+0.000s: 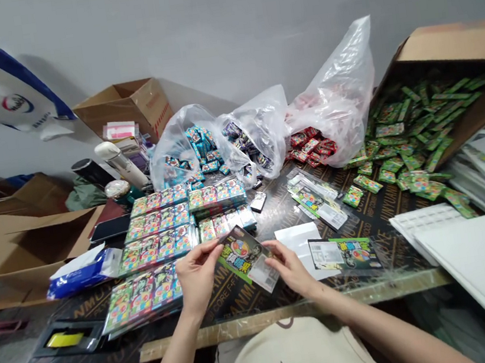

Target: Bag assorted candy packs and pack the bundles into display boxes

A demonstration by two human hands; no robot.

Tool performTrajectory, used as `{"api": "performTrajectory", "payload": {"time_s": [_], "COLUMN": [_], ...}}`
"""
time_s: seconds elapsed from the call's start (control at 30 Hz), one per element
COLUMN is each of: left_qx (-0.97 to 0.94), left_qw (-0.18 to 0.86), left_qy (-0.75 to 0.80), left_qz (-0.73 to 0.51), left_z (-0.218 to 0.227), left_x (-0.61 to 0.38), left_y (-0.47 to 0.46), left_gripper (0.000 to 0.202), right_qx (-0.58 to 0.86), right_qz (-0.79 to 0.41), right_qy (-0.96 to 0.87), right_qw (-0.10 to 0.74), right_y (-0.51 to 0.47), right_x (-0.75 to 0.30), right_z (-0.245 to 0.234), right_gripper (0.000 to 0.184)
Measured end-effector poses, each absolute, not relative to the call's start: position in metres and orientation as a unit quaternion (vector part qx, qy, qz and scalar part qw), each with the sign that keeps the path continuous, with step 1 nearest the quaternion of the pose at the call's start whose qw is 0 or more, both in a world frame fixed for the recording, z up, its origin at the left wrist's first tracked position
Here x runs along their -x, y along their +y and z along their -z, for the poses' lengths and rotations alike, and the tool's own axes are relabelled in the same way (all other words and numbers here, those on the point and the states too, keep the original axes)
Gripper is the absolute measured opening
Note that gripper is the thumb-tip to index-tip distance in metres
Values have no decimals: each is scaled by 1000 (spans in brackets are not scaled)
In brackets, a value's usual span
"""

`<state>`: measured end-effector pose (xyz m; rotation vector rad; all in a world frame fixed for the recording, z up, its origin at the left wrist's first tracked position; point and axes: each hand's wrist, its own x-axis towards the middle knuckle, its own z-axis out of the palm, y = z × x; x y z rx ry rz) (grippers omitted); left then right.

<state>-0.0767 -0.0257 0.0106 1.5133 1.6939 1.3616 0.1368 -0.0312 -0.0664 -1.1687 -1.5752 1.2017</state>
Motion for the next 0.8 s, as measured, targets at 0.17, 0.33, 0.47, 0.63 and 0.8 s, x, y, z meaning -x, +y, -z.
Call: {"api": "performTrajectory", "payload": {"time_s": [0.17,0.33,0.47,0.63,0.8], "left_qx": [-666,-739,-736,-724,-680], "left_qw": [113,260,334,372,440], "left_qy": [647,581,562,563,577], "left_qz": [-353,-219,-175,-141,-108], "left_z": [6,51,76,107,144], "left_x": [79,49,29,20,23], "left_y": [-35,-35,-23,3,27], "left_gripper": [26,30,44,58,27], "right_qx": [387,352,374,404,420], "right_qz": [-451,-315,-197,-71,-19], "right_qy": [-772,-823,-812,-892,-905], "right_qw": [226,317,403,192,72], "right_y": [7,44,124,256,348], "right_x": [-142,-128,-93,-32,15], "right_z": [61,42,-6,-23,12], "right_gripper": [25,17,20,31,58]}}
